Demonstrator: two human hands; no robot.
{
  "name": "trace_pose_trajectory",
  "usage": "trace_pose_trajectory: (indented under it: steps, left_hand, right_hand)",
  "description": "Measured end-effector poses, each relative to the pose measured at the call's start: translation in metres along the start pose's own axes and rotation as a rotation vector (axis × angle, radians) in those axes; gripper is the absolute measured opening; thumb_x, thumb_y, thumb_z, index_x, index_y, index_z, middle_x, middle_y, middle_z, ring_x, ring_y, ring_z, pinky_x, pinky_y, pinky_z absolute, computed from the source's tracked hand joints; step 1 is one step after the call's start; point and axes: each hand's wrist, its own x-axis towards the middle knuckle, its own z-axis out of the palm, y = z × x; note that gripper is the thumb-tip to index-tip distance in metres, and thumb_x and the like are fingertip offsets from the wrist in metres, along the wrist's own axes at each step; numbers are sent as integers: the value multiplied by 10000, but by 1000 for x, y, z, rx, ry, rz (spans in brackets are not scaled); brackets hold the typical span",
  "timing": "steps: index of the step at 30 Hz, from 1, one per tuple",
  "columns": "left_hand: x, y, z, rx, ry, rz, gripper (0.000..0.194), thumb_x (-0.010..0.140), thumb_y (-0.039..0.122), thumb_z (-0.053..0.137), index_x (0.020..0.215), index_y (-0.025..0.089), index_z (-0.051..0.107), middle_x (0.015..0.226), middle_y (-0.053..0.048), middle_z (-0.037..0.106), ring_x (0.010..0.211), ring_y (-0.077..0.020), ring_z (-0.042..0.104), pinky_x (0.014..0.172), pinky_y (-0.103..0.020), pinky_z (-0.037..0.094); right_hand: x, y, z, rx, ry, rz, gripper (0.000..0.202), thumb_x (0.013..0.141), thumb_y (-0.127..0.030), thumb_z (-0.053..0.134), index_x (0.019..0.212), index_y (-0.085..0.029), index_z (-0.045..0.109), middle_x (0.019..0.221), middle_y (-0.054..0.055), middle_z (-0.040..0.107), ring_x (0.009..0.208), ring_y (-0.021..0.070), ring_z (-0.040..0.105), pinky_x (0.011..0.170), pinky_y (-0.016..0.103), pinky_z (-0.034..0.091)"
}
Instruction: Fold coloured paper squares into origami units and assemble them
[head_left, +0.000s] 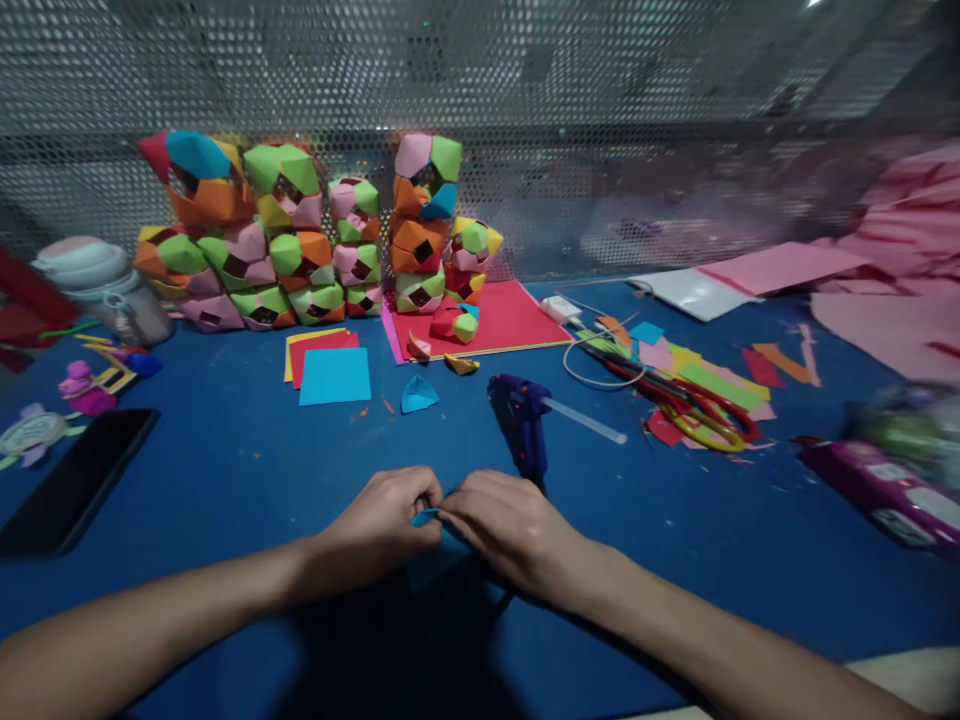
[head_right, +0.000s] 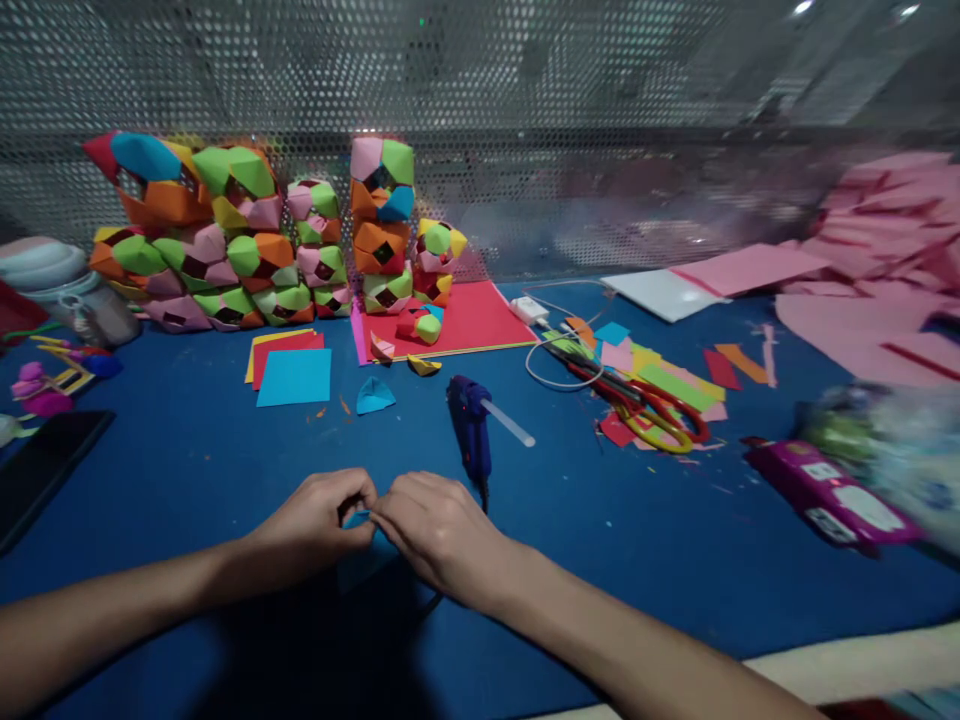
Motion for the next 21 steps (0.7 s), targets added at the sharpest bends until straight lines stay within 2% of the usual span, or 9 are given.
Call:
trace_pose_trajectory:
  steps: [3,5,7,10,13,15,17,19,21]
  left_hand:
    - [0,1,1,-75,45,-34,59,634,136,542,683,170,535,582,62,434,564,-86,375,524,-202,255]
    - [1,2,0,-182,134,-88,46,659,178,556,678,170,515,567,67,413,535,-79,346,504,-201,247]
    - [3,4,1,-300,227,-156,98,673,226,570,662,169,490,561,70,406,512,-72,322,488,-201,244]
    - [6,5,3,-421,312,-227,129,640,214,589,623,163,472,573,61,431,521,-70,355,496,-199,277]
    - [8,4,6,-481,356,-254,140,622,192,604,612,159,469,573,58,442,530,-69,383,500,-196,292]
    - [8,2,8,-538,354,-283,158,631,208,617,625,163,465,553,65,439,508,-66,384,488,-193,289]
    - [7,1,9,-602,334,-319,178,644,234,627,641,169,461,528,72,432,483,-64,387,475,-192,287]
    - [6,0,11,-650,320,-329,194,652,252,633,652,172,456,518,76,429,473,-64,392,470,-191,290]
    - [6,-1,11,-668,323,-314,200,650,253,637,653,172,455,525,76,432,476,-63,395,474,-190,295]
  right_hand:
    - [1,-2,-1,30,50,19,154,910,-156,437,950,-135,584,782,83,633,718,166,568,648,304,461]
    - [3,-4,-2,79,146,150,194,887,-219,510,1065,-149,546,915,97,627,830,179,582,722,315,480]
    - [5,-5,0,128,229,320,307,843,-281,581,1120,-166,514,952,88,601,848,180,580,737,314,491]
    - [9,-4,5,253,280,541,274,804,-312,613,1028,-184,521,798,25,570,702,147,572,643,279,497]
    - [11,-2,10,395,320,665,198,795,-319,604,914,-192,508,729,-1,559,636,129,566,577,250,485]
    - [11,-1,11,377,312,647,113,807,-289,577,820,-198,511,695,-7,556,620,123,554,576,245,471]
    - [11,-1,10,282,290,555,96,826,-243,535,743,-204,510,670,-6,550,623,124,538,599,252,457]
    - [10,-2,9,204,290,451,91,832,-214,510,742,-206,511,692,5,557,647,130,537,624,264,452]
    - [10,-3,10,202,293,433,26,826,-225,526,812,-206,516,731,13,568,667,136,551,631,267,460]
